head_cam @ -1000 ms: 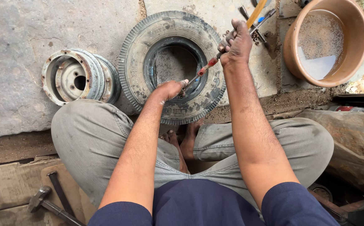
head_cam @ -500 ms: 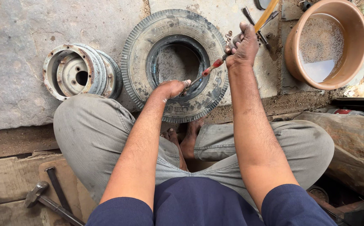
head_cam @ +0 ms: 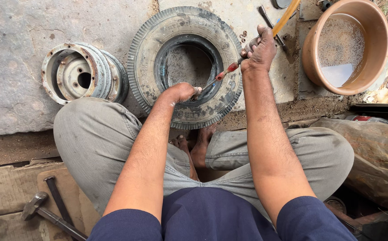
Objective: The person manipulates a rubber inner tube, inserts it into a tire casing, applies a white substance by hand, and then uses a long metal pry bar to fit the tire casing onto a wheel rim.
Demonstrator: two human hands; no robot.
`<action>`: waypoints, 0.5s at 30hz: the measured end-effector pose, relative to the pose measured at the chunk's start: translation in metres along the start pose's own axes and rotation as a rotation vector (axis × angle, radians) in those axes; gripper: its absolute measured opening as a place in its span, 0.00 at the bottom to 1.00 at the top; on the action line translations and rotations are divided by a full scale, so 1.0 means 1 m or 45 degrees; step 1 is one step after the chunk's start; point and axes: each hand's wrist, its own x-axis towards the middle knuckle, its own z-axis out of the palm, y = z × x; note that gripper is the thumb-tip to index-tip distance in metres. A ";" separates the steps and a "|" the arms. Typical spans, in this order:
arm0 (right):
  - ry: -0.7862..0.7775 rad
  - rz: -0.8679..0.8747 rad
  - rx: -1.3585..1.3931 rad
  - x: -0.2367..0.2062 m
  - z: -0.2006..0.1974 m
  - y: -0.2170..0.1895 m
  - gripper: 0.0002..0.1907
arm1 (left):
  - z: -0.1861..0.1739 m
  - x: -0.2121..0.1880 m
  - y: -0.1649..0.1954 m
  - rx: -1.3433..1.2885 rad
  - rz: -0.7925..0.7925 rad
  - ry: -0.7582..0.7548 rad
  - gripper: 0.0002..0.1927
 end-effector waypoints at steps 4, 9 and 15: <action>0.009 0.022 0.021 0.002 0.001 0.002 0.18 | 0.000 -0.005 0.003 0.067 -0.029 0.027 0.28; -0.013 0.051 0.063 0.006 -0.003 0.004 0.19 | -0.001 -0.013 0.008 0.151 -0.020 0.083 0.29; -0.005 0.058 0.070 0.010 -0.006 0.005 0.20 | -0.003 -0.017 0.010 0.185 -0.010 0.077 0.28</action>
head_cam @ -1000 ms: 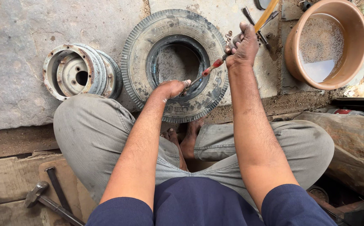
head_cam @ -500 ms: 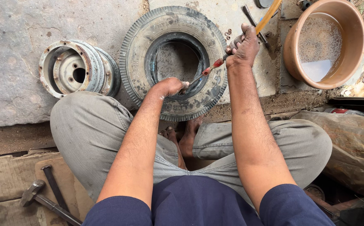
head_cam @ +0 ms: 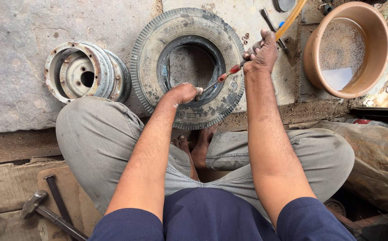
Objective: The person manipulates a rubber inner tube, inserts it into a tire casing, applies a white substance by hand, and then uses a long metal pry bar to fit the tire casing onto a wheel rim.
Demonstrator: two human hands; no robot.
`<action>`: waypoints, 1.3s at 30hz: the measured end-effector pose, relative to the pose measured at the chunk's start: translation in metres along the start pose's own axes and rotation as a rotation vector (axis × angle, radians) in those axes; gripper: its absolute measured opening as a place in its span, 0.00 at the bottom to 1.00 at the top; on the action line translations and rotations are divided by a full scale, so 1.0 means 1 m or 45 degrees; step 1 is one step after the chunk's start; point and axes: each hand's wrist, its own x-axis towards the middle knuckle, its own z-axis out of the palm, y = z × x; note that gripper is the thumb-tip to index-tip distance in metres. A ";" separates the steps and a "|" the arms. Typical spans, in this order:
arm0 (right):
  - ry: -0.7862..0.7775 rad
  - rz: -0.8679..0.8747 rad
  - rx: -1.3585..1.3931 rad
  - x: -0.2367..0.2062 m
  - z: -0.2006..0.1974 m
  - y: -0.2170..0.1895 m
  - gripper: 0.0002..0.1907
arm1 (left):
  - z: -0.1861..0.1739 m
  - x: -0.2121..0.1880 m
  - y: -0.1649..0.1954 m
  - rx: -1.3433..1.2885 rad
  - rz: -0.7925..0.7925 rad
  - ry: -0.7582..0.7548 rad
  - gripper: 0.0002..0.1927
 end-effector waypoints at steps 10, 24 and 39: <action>0.029 0.001 -0.046 -0.002 0.006 0.000 0.18 | -0.002 -0.006 0.002 0.003 -0.015 0.029 0.29; 0.082 0.010 -0.092 0.002 0.010 0.002 0.16 | 0.002 0.004 -0.003 0.059 0.024 0.069 0.32; -0.070 0.033 -0.240 0.005 0.020 -0.036 0.15 | -0.014 -0.035 0.004 -0.134 -0.018 -0.047 0.44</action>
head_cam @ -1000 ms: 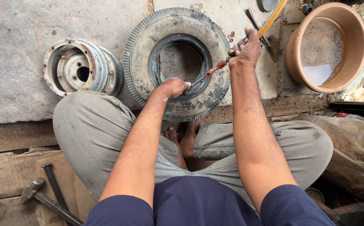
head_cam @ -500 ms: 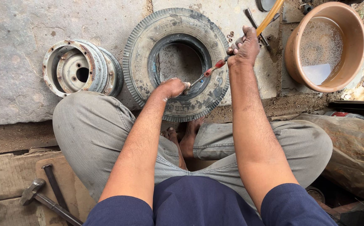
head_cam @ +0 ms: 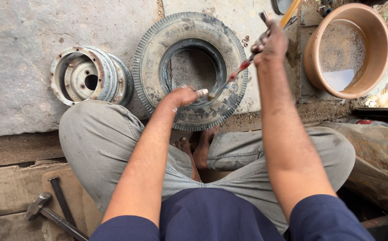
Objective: The person manipulates a rubber inner tube, inserts it into a tire casing, applies a white substance by hand, and then uses a long metal pry bar to fit the tire casing onto a wheel rim.
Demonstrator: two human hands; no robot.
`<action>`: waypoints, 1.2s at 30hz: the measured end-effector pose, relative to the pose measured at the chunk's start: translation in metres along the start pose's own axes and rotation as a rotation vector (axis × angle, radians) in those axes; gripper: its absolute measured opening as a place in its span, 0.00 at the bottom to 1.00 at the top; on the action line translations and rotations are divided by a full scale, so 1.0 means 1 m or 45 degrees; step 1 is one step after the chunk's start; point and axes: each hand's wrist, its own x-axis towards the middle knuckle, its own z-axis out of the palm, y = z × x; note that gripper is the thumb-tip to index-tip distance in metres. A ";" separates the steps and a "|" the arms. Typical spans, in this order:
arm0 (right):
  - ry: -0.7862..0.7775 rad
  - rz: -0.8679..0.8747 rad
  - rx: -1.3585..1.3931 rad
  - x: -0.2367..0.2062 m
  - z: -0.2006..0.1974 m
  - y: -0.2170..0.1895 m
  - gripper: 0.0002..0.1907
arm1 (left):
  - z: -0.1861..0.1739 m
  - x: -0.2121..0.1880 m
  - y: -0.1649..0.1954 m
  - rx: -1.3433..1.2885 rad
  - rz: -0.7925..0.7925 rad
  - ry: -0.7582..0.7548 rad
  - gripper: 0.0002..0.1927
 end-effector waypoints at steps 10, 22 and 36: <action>-0.023 -0.044 0.050 0.005 -0.009 -0.001 0.18 | 0.001 -0.061 0.017 1.032 0.189 0.022 0.68; -0.078 -0.079 0.116 0.007 0.004 0.017 0.18 | -0.004 -0.060 0.022 0.917 0.075 -0.057 0.48; -0.012 -0.023 0.103 0.017 0.020 0.054 0.17 | 0.029 0.003 -0.014 -1.114 -0.142 -0.126 0.36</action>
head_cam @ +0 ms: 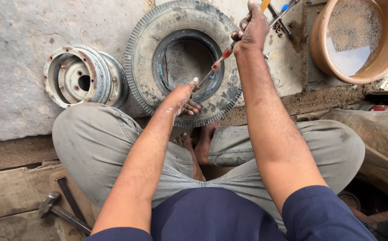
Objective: The person manipulates a rubber inner tube, inserts it into a tire casing, applies a white substance by hand, and then uses a long metal pry bar to fit the tire casing onto a wheel rim.
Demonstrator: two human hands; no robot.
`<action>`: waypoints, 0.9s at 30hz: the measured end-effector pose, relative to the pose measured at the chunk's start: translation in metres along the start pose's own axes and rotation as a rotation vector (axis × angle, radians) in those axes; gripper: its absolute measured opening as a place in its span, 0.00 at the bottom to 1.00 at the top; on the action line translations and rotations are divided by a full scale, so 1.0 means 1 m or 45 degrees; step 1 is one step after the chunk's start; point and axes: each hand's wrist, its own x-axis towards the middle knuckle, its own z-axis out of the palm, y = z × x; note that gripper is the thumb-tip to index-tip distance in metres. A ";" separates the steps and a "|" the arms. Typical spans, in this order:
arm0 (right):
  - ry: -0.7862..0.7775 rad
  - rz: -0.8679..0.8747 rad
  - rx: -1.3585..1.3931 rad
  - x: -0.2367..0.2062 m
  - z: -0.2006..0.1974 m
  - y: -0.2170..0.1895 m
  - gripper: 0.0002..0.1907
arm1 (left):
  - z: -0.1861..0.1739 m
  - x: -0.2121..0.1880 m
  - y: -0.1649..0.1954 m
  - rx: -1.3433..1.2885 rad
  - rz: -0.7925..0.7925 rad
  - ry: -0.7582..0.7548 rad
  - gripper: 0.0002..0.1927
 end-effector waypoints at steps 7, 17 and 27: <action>-0.071 0.029 -0.028 -0.001 0.002 0.007 0.18 | 0.007 -0.013 -0.004 -0.093 0.049 0.210 0.34; -0.194 -0.068 -0.176 -0.027 0.019 0.002 0.16 | 0.000 0.013 -0.019 -0.075 0.068 0.201 0.24; -0.185 -0.089 -0.190 -0.040 0.025 0.006 0.14 | 0.004 0.039 -0.029 0.003 0.088 0.287 0.17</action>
